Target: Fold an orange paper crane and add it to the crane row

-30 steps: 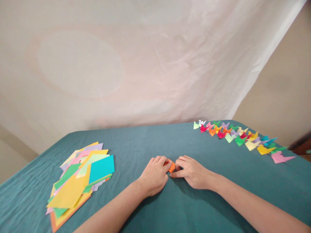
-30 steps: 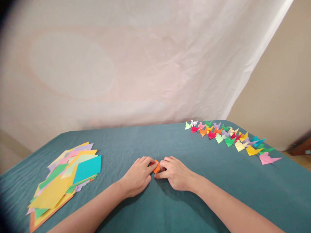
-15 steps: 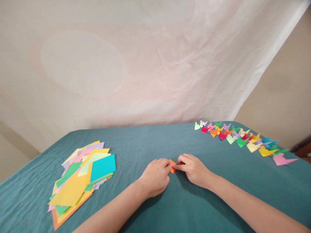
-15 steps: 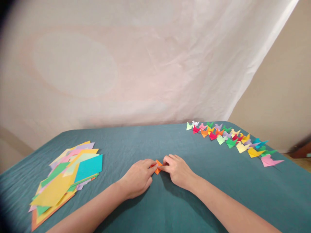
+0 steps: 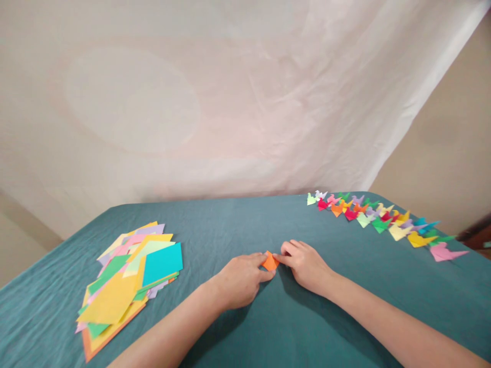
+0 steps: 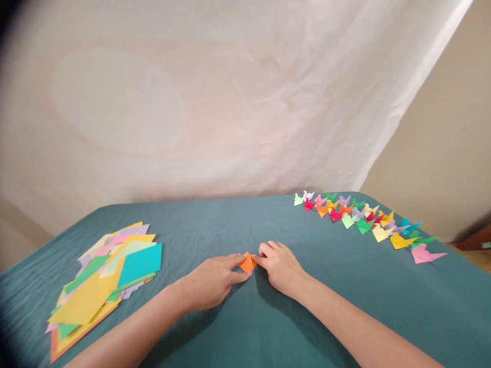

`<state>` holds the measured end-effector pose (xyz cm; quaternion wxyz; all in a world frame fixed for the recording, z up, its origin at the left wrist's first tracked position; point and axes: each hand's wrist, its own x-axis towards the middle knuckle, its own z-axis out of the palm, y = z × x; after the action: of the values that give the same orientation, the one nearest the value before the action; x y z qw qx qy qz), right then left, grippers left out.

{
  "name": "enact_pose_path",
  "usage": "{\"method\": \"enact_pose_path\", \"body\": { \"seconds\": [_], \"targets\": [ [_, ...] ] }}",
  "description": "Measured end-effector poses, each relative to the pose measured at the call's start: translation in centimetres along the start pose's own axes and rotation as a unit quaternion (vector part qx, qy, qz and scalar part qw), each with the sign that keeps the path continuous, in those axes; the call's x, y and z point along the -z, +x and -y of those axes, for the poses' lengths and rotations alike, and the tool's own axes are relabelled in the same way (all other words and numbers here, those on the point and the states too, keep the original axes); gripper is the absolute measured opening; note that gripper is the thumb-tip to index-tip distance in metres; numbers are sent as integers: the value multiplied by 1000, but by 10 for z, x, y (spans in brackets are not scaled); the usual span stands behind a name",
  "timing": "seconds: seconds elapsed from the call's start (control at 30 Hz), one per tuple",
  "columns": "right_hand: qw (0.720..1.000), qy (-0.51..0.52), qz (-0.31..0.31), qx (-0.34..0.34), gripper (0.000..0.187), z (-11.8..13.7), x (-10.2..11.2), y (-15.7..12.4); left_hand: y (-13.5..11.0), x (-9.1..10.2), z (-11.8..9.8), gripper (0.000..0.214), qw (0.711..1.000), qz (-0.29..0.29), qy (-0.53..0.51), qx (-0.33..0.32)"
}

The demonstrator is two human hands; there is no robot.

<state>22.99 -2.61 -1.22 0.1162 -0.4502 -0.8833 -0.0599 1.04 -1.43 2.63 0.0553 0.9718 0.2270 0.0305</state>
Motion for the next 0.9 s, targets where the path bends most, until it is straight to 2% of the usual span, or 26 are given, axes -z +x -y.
{"method": "enact_pose_path", "body": {
  "seconds": [0.23,0.57,0.77,0.9],
  "targets": [
    [998,-59,19,7,26,7,9,3,-1,3,-3,28,1000,18,0,12],
    [995,-102,24,8,23,12,9,4,-2,9,-11,37,998,46,16,35],
    [997,-70,-1,-14,31,9,1,1,-4,6,-10,40,999,33,15,35],
    [998,-28,-45,-33,35,4,-10,-1,-4,5,-10,39,999,35,12,34]
  ]
}}
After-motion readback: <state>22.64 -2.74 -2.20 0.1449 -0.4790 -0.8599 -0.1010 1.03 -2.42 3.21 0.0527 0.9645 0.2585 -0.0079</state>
